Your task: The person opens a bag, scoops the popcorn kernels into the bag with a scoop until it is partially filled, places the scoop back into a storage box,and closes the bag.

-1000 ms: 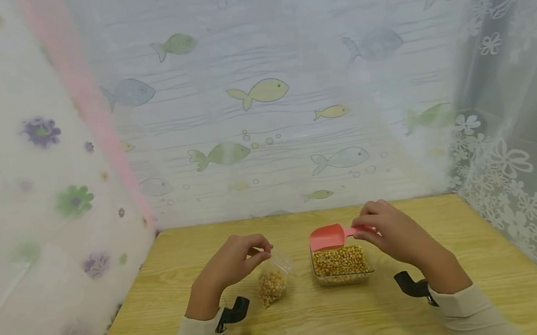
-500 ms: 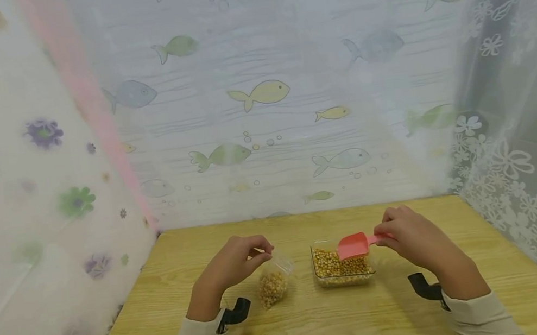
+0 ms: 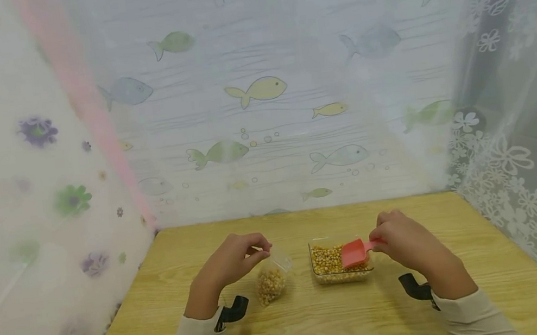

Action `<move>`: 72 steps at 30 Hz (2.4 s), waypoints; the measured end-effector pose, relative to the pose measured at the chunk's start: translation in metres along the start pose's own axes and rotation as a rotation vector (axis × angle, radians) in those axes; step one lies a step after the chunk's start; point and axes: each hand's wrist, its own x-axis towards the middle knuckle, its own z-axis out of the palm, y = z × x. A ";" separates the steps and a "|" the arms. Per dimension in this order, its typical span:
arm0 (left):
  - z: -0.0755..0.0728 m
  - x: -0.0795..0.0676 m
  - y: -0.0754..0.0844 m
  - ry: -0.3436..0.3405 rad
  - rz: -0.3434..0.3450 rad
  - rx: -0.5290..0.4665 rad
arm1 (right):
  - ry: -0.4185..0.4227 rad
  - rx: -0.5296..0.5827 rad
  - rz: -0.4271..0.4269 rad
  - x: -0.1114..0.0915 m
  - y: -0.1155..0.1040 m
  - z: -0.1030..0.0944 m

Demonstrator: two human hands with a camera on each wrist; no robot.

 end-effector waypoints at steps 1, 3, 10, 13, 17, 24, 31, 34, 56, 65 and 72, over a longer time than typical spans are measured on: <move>0.000 0.000 0.000 0.000 -0.006 -0.002 | -0.008 0.007 0.004 0.001 -0.001 0.001; 0.001 0.000 0.000 0.000 -0.013 -0.004 | -0.021 0.007 0.006 0.002 -0.001 0.004; 0.001 0.000 0.000 0.000 -0.014 -0.009 | -0.001 -0.029 -0.041 0.005 0.005 0.019; 0.001 0.000 -0.001 0.001 -0.017 -0.013 | 0.018 -0.016 -0.054 0.007 0.007 0.024; 0.002 0.000 -0.002 0.002 -0.018 -0.012 | 0.032 0.001 -0.065 0.009 0.011 0.031; 0.001 -0.001 -0.001 -0.007 -0.028 -0.014 | 0.052 0.033 -0.093 0.011 0.013 0.037; 0.000 0.000 0.000 -0.015 -0.026 -0.014 | 0.078 0.044 -0.123 0.013 0.012 0.047; 0.000 0.000 0.001 -0.019 -0.030 -0.017 | 0.092 0.046 -0.131 0.015 0.011 0.052; -0.001 0.000 0.004 -0.011 -0.019 -0.011 | 0.032 0.120 -0.074 0.019 0.007 0.066; -0.001 0.000 0.002 -0.014 -0.030 -0.024 | 0.087 0.091 -0.129 0.016 0.013 0.064; -0.001 -0.001 0.002 -0.017 -0.030 -0.026 | 0.117 0.086 -0.152 0.014 0.025 0.065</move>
